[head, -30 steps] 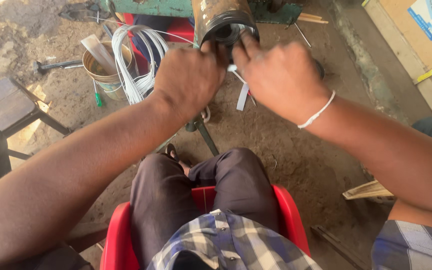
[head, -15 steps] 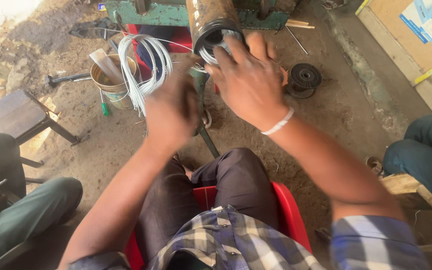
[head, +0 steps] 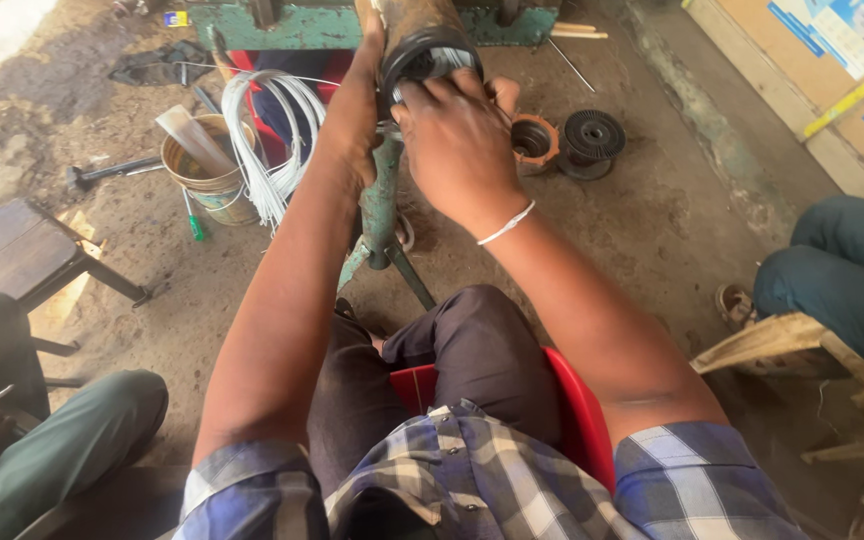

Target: The person sits on a chair and coils a length of white electrical wire by hand, wrapping loops around their hand. They then feed the coiled wire into a drum of a green winding machine and work the wire into the machine while turning it.

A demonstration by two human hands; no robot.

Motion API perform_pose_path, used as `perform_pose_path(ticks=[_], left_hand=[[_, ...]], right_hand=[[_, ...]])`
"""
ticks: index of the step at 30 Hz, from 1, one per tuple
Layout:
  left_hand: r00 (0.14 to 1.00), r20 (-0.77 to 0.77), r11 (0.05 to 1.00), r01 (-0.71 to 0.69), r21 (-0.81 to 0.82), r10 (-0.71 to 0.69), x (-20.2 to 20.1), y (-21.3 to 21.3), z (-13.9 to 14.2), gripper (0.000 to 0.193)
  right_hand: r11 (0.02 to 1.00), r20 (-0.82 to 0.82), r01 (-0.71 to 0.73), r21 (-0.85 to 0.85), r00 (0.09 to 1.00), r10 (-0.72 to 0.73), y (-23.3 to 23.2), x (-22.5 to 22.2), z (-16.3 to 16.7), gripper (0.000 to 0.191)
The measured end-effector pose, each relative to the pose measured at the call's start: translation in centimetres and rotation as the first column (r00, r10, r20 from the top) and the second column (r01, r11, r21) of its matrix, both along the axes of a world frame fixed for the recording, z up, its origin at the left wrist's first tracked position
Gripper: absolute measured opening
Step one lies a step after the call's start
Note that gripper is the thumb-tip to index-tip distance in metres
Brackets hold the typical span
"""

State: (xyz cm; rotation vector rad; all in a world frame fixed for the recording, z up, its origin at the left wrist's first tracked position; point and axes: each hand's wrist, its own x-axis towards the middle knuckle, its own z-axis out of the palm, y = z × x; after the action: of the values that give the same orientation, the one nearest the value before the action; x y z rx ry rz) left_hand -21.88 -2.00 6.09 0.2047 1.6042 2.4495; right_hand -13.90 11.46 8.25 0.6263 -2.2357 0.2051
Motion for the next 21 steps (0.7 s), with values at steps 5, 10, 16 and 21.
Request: perform_pose_path(ticks=[5,10,16,21], left_hand=[[0.974,-0.049,0.908,0.222,0.356,-0.219,-1.2,1.3,-0.5,0.067],[0.984,-0.056,0.873,0.175,0.455,-0.168,-2.4,2.0,-1.6,0.058],[0.974,-0.124,0.821,0.226,0.525,-0.189,-3.0,2.3,-2.6,0.053],[0.998,-0.039,0.936,0.068,0.345,-0.058,-0.9,1.4,-0.7,0.049]], right_hand=[[0.993,-0.040,0.113,-0.016,0.993,-0.114,-1.2,-0.2,-0.6,0.017],[0.997,-0.086,0.065,-0.036,0.994,-0.068,-0.8,-1.2,-1.3,0.016],[0.993,-0.049,0.118,0.009,0.992,-0.117,-1.1,-4.4,-1.5,0.015],[0.984,-0.162,0.170,0.050,0.974,-0.160,-2.2,-3.2,-0.7,0.020]])
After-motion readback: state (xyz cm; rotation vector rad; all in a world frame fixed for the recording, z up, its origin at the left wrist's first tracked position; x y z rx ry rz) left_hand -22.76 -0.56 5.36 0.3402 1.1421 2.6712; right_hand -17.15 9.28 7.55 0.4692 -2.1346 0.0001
